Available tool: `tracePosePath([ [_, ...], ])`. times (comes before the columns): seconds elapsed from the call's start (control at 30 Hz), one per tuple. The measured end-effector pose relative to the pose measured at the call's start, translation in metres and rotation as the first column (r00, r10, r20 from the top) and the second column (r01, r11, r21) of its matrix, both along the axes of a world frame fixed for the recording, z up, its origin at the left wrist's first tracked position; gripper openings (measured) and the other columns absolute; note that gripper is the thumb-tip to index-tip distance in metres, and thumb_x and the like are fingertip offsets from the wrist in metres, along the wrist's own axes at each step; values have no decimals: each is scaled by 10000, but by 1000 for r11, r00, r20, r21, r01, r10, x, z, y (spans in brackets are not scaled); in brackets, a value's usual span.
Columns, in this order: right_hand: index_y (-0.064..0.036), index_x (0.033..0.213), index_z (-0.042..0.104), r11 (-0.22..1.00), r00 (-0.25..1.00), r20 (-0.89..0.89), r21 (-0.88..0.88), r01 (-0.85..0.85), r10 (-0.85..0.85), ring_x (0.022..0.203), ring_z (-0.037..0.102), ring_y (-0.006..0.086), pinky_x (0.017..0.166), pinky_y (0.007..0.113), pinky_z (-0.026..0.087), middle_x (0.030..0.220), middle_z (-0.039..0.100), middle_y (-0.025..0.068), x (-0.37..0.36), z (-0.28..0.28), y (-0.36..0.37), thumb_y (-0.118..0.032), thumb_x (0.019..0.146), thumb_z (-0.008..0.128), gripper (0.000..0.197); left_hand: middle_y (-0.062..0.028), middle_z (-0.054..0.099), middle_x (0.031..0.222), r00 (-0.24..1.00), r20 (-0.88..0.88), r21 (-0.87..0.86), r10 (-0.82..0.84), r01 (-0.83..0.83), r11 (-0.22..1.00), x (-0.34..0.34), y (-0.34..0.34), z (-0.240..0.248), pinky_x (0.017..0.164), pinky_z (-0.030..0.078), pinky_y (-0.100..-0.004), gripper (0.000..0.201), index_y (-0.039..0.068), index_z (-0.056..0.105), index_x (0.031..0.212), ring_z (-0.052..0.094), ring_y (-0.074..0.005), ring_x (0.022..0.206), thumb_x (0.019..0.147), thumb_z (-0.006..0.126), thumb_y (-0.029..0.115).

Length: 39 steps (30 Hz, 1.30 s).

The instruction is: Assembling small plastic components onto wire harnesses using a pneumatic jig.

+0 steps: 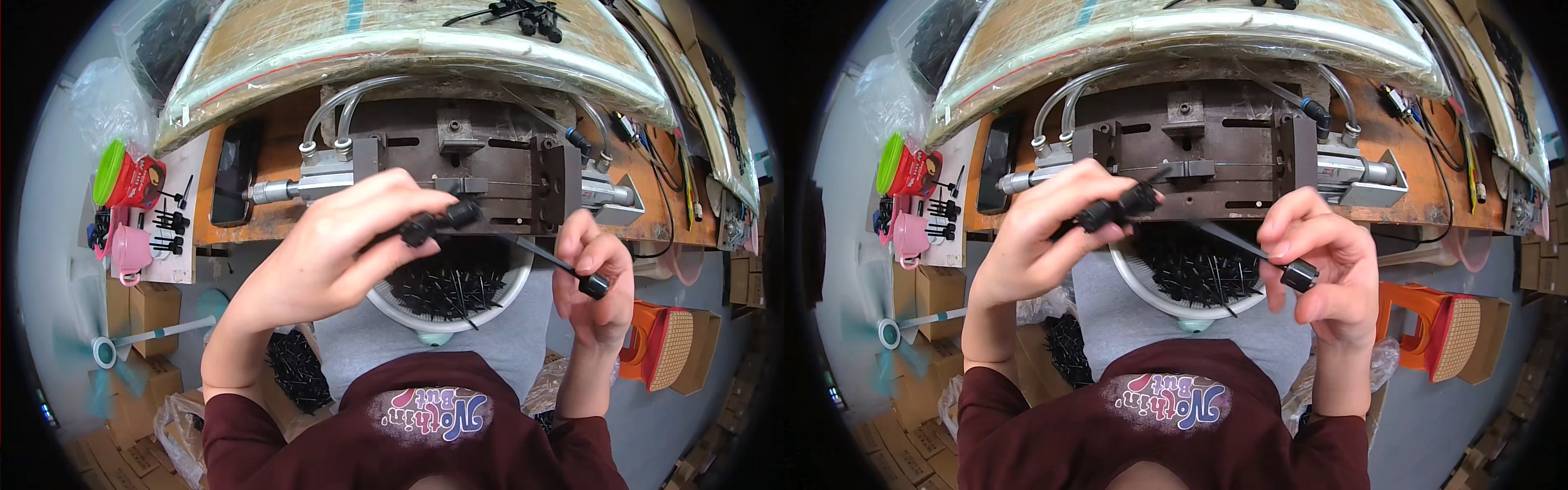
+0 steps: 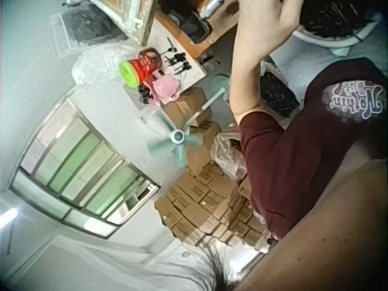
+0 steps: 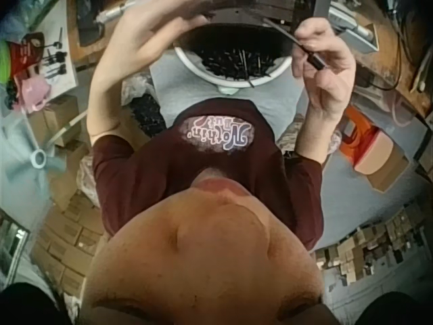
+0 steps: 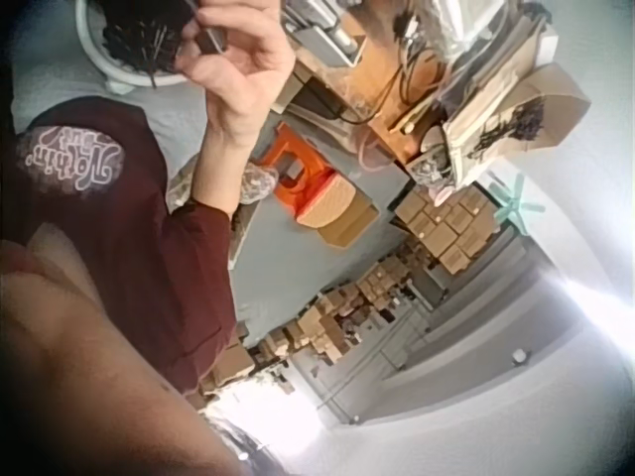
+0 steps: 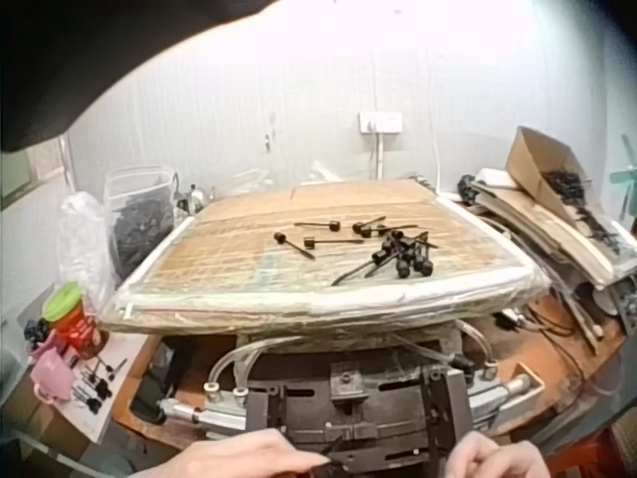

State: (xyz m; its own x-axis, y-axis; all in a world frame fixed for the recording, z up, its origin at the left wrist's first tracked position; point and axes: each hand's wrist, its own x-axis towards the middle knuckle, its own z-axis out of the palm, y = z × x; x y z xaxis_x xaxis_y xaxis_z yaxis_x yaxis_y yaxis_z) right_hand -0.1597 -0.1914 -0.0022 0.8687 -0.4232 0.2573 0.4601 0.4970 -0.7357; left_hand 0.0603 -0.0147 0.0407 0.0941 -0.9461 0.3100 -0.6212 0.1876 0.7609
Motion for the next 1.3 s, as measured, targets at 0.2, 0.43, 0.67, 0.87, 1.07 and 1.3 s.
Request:
tracePosePath([
  [0.2, -14, 944, 697, 82, 821, 53, -989, 121, -569, 932, 684, 255, 762, 328, 558, 1171, 652, 157, 31, -16, 21, -39, 662, 815, 307, -130, 692, 1119, 973, 35, -66, 229, -227, 972, -12, 11, 1, 801, 483, -317, 341, -43, 621, 1156, 616, -194, 824, 818, 665, -21],
  [0.43, -20, 904, 654, -288, 821, 202, -956, 48, -534, 609, 620, 169, 586, 292, 511, 1169, 661, 154, 52, -24, 28, -62, 680, 666, 228, -141, 662, 1071, 937, 186, -219, 295, -253, 942, -18, 16, -3, 747, 492, -317, 435, -27, 632, 1181, 606, -219, 823, 748, 663, -60],
  [0.67, -18, 965, 676, -22, 849, 14, -1000, 3, -529, 604, 624, 140, 556, 243, 493, 1075, 682, 134, 52, -5, 27, -32, 737, 712, 232, -74, 608, 925, 774, 495, -367, 396, -227, 902, -16, 9, -12, 633, 478, -321, 530, 17, 670, 1203, 572, -197, 733, 674, 652, -2],
  [0.87, 77, 1212, 570, 995, 931, -352, 13, -100, 98, 707, 696, 184, 604, 247, 556, 989, 697, 162, 38, 9, 30, -9, 880, 669, 356, -28, 588, 947, 550, 766, -358, 332, -63, 931, -25, 5, -16, 579, 450, -280, 475, 29, 714, 1145, 542, -149, 700, 679, 663, 107],
  [1.07, 69, 1128, 584, 956, 945, -245, 249, -156, 218, 630, 663, 181, 527, 258, 534, 980, 695, 198, 22, 2, 21, 8, 866, 649, 277, -26, 600, 892, 653, 696, -331, 298, -77, 941, -24, 7, -15, 560, 434, -293, 469, 43, 720, 1129, 530, -154, 673, 661, 690, 56],
  [1.3, 80, 1080, 570, 970, 992, -13, 211, -119, 125, 820, 677, 227, 548, 270, 585, 1062, 582, 205, 19, -9, 13, -26, 781, 738, 359, -109, 676, 943, 893, 302, -300, 335, -244, 922, -22, 4, -17, 692, 502, -320, 316, -12, 691, 1044, 624, -231, 792, 732, 730, -50],
])
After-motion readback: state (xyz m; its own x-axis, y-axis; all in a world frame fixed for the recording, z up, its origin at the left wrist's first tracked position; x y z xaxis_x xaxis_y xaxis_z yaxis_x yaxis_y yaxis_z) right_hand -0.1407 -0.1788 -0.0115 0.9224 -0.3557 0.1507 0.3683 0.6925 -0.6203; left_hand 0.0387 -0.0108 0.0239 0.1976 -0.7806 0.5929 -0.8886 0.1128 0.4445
